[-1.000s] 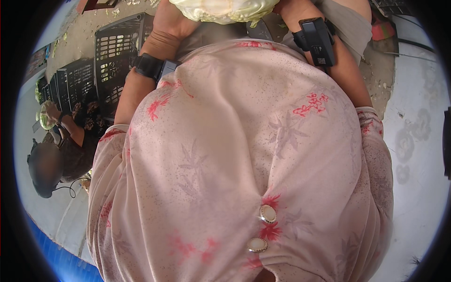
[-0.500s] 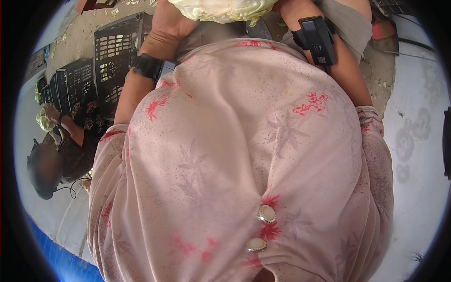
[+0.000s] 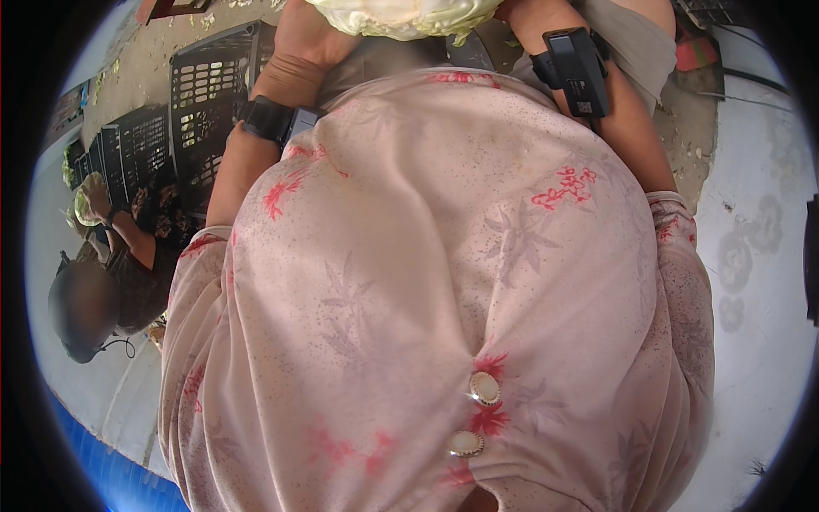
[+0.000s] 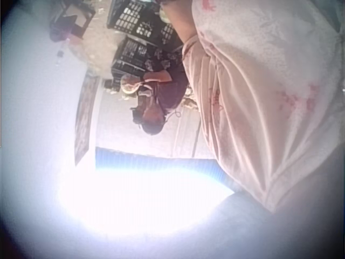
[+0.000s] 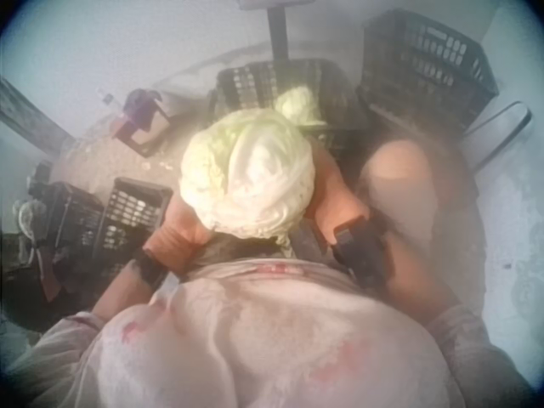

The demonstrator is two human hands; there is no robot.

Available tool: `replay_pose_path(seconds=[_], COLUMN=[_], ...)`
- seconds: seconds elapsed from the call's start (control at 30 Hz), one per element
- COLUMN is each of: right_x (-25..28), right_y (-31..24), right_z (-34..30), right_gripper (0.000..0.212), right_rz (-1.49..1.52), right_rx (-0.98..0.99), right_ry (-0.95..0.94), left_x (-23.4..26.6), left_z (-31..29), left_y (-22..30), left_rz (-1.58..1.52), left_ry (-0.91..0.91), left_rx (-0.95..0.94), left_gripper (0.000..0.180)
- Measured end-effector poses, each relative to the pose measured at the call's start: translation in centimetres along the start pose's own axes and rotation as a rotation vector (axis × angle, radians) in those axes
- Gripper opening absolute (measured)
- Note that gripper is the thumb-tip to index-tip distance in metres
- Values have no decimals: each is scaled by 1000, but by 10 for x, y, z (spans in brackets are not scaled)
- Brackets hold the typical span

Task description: Sorting and inspecting cabbages before placing them into plastic crates.

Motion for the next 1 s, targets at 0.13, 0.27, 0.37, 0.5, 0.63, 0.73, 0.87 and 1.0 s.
replay_pose_path(seconds=[0.13, 0.27, 0.37, 0.5, 0.63, 0.73, 0.87, 1.0], right_x=[-2, 5, 4, 6, 9, 6, 3, 5], right_y=[-9, 8, 5, -1, 6, 10, 3, 3], right_z=[-1, 0, 0, -1, 0, 1, 1, 2], right_gripper=[35, 35, 35, 34, 34, 33, 33, 33], right_rz=[-709, 661, 852, 473, 778, 880, 437, 367], right_rx=[117, -67, -50, -37, -72, -99, -41, -16], right_ry=[155, 35, -48, 64, 60, -1, -9, -8], left_x=[-2, -8, -7, -8, -11, -4, -6, -9], left_z=[-1, 1, 2, 2, 1, 1, 0, -2], left_y=[3, 1, -1, 0, -2, -1, -3, -4], left_rz=[-11, -7, -22, -13, -22, 12, -15, -13], left_ry=[-2, 5, -2, -20, -31, -9, -20, -14], left_rx=[7, 19, 22, 19, 34, 18, 25, 44], left_gripper=[47, 48, 49, 50, 51, 51, 50, 49])
Point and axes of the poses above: each hand's wrist, its own z-axis towards the middle knuckle, its own x-axis out of the back of the hand, y = z × x, the point moved 7 cm from there along z, towards the middle knuckle, and after that the axes turned 9 degrees about -x, right-handed, at the moved point
